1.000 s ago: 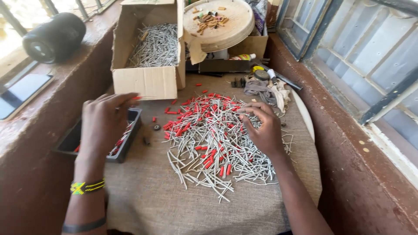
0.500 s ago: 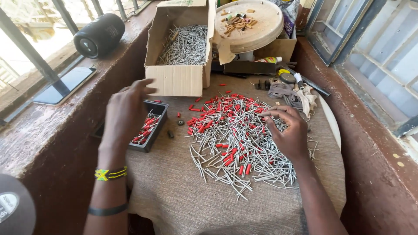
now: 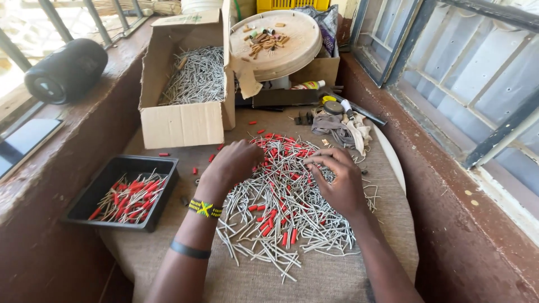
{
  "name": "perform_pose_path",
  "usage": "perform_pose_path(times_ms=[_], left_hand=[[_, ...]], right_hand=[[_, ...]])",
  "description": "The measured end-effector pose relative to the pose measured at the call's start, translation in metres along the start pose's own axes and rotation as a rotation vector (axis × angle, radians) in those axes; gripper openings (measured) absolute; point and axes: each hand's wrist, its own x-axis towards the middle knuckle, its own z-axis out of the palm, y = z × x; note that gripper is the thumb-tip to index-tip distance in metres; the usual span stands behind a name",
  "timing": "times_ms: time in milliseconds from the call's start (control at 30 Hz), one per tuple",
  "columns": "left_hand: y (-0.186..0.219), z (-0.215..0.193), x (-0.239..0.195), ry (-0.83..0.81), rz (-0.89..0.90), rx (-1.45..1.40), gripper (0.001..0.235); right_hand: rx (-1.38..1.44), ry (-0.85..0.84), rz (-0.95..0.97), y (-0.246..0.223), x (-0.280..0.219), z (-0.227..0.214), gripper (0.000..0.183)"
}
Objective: Assembling rivets by sliding red plastic sleeves onto metal nails and placing them in a tray.
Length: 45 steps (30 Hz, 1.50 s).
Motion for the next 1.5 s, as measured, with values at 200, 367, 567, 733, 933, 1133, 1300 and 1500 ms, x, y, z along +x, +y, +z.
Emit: perform_pose_path(times_ms=[200, 367, 567, 733, 933, 1133, 1300, 1500], left_hand=[[0.002, 0.000, -0.008, -0.012, 0.025, -0.098, 0.013], [-0.002, -0.007, -0.012, 0.110, 0.059, -0.086, 0.005], [0.030, -0.025, -0.024, 0.413, 0.305, -0.127, 0.021], [0.042, -0.015, -0.024, 0.445, 0.384, -0.186, 0.017], [0.041, -0.009, -0.021, 0.449, 0.395, -0.214, 0.023], [0.028, 0.006, -0.011, 0.372, 0.377, -0.247, 0.022], [0.027, 0.005, -0.013, 0.344, 0.360, -0.251, 0.021], [0.027, 0.003, -0.014, 0.320, 0.344, -0.263, 0.020]], right_hand=[[-0.003, -0.098, -0.004, -0.017, 0.004, -0.002, 0.009], [0.022, -0.059, 0.051, -0.009, 0.002, -0.011, 0.011], [0.079, -0.282, 0.038, -0.037, 0.000, -0.009, 0.011], [-0.032, -0.227, -0.024, -0.016, -0.019, -0.018, 0.021], [0.027, -0.467, 0.120, -0.059, 0.004, -0.026, 0.018], [-0.078, -0.872, 0.229, -0.087, 0.038, -0.026, 0.051], [-0.217, -0.833, 0.243, -0.090, 0.041, -0.024, 0.039], [-0.159, -0.680, 0.241, -0.056, 0.035, -0.028, 0.034]])
